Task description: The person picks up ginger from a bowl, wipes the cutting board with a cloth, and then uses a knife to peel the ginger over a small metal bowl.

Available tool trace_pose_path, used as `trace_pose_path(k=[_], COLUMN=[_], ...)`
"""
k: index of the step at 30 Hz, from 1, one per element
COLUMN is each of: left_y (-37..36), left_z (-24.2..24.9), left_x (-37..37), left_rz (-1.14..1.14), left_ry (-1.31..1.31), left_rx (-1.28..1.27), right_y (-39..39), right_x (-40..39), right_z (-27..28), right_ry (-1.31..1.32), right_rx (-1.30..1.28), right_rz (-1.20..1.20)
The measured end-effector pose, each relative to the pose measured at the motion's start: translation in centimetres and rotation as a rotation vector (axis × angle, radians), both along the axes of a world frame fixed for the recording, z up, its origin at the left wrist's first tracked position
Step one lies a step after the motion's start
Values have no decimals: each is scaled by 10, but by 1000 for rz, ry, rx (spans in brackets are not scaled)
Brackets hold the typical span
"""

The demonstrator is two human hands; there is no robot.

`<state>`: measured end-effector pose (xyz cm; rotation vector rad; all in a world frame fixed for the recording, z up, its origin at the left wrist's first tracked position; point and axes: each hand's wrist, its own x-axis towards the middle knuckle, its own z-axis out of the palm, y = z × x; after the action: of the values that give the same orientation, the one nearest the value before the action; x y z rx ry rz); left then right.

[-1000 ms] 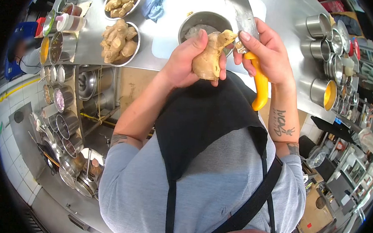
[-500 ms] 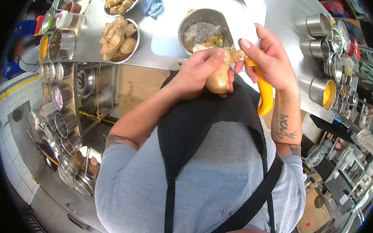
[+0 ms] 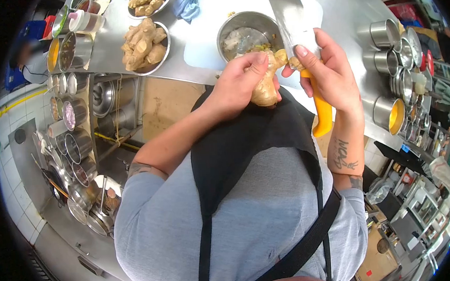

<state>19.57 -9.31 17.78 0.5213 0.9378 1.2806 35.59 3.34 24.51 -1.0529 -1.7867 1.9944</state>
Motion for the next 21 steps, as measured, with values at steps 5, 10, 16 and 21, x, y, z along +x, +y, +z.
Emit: trace_pose_path(k=[5, 10, 16, 21], left_y=[0, -1, 0, 0], left_z=[-1, 0, -10, -7], left_x=[0, -1, 4, 2], left_rz=[-24, -44, -26, -20], left_ry=[41, 95, 201, 303], left_rx=[22, 15, 72, 67], right_y=[-2, -5, -14, -13], right_x=[-1, -2, -8, -12], right_z=[-3, -2, 1, -5], right_ry=[13, -29, -104, -165], right_rx=[-6, 5, 30, 129], right_rz=[-5, 2, -36, -15])
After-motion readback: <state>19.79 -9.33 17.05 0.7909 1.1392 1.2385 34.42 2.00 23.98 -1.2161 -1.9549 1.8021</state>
